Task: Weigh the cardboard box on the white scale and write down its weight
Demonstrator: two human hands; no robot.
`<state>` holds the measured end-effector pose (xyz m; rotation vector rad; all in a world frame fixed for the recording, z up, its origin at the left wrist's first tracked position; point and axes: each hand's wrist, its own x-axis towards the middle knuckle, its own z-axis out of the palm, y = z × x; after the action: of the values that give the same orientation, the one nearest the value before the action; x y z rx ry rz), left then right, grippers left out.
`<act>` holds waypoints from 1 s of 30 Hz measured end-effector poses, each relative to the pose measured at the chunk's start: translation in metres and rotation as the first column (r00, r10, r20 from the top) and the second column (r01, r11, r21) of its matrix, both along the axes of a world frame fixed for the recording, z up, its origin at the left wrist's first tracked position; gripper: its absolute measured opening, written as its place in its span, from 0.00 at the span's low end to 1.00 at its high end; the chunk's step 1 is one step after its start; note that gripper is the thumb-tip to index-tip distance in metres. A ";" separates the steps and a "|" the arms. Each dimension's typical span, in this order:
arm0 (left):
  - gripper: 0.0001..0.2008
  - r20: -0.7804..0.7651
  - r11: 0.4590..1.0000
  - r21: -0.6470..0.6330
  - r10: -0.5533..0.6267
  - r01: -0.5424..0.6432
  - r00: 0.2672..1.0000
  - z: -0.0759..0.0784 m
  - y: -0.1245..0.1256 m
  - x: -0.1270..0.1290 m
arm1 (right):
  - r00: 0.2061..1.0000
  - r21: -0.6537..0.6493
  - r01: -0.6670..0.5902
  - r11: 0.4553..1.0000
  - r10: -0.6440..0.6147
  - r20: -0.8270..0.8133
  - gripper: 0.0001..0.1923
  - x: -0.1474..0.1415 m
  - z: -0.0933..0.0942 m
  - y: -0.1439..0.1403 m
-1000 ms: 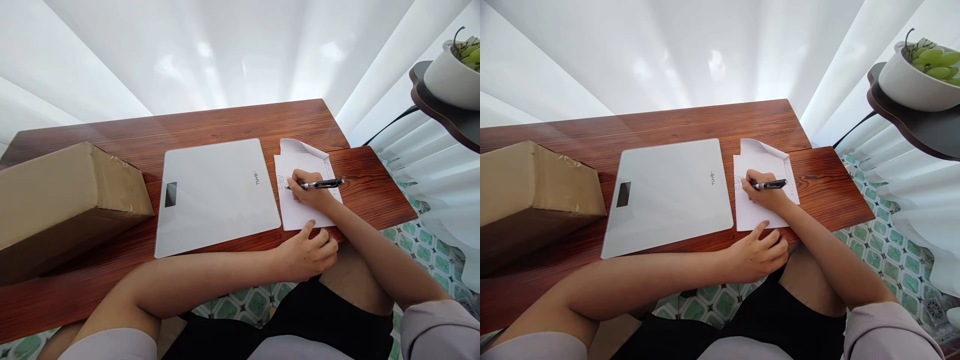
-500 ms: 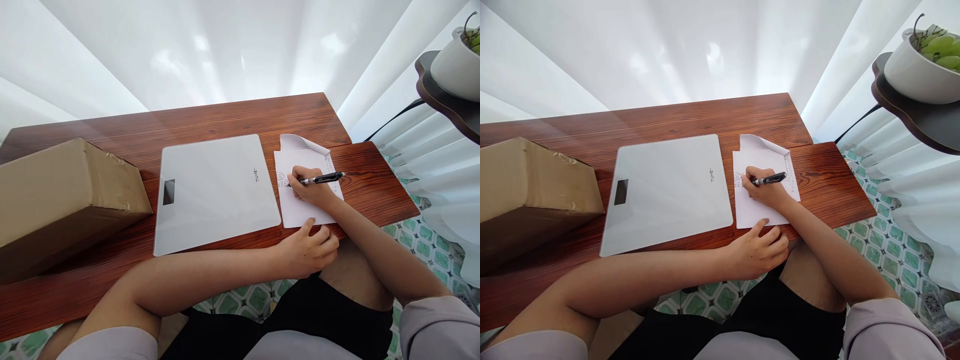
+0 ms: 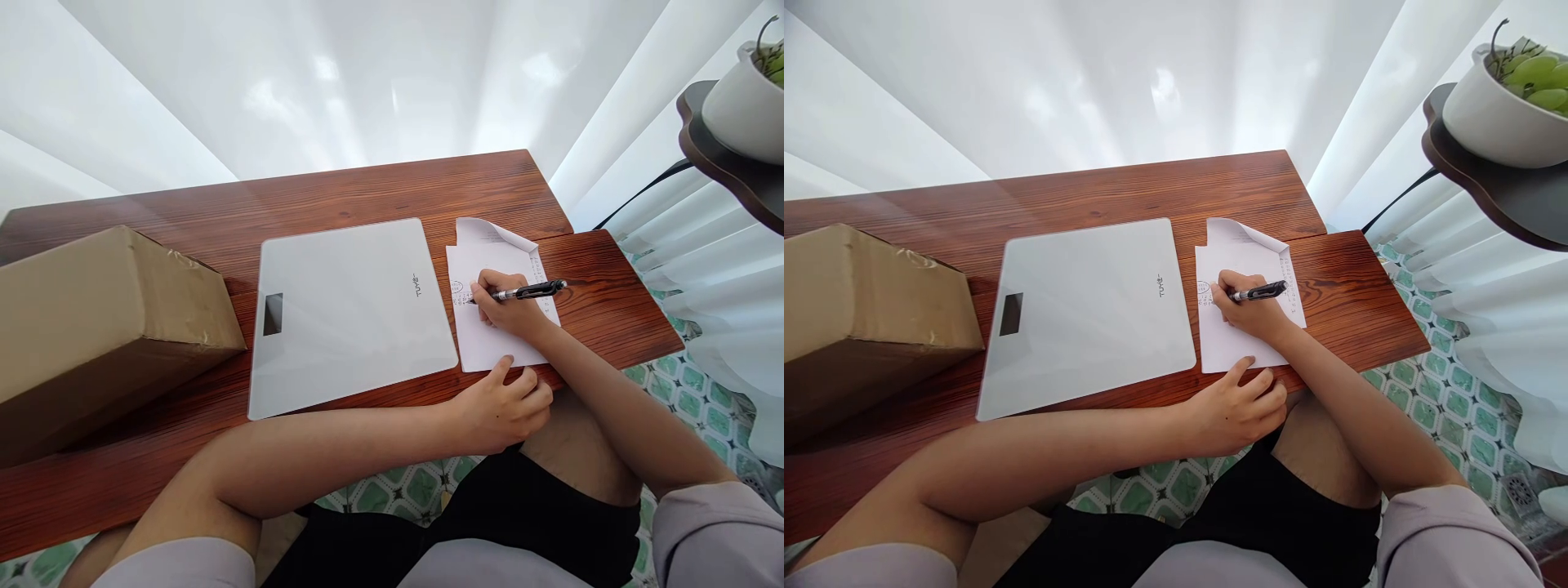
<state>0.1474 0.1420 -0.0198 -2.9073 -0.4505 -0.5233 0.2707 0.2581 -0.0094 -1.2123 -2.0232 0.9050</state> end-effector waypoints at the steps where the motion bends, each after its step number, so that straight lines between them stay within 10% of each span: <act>1: 0.15 0.001 1.000 0.003 0.001 -0.001 1.000 0.000 0.000 0.000 | 1.000 -0.007 0.005 1.000 -0.004 0.002 0.17 0.000 0.000 0.000; 30: 0.15 0.007 1.000 0.016 0.009 -0.009 1.000 -0.002 0.000 0.001 | 1.000 -0.022 0.003 1.000 -0.004 -0.018 0.17 -0.001 0.001 0.000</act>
<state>0.1486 0.1416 -0.0219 -2.8873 -0.4575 -0.5332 0.2702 0.2580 -0.0080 -1.2151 -2.0015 0.9357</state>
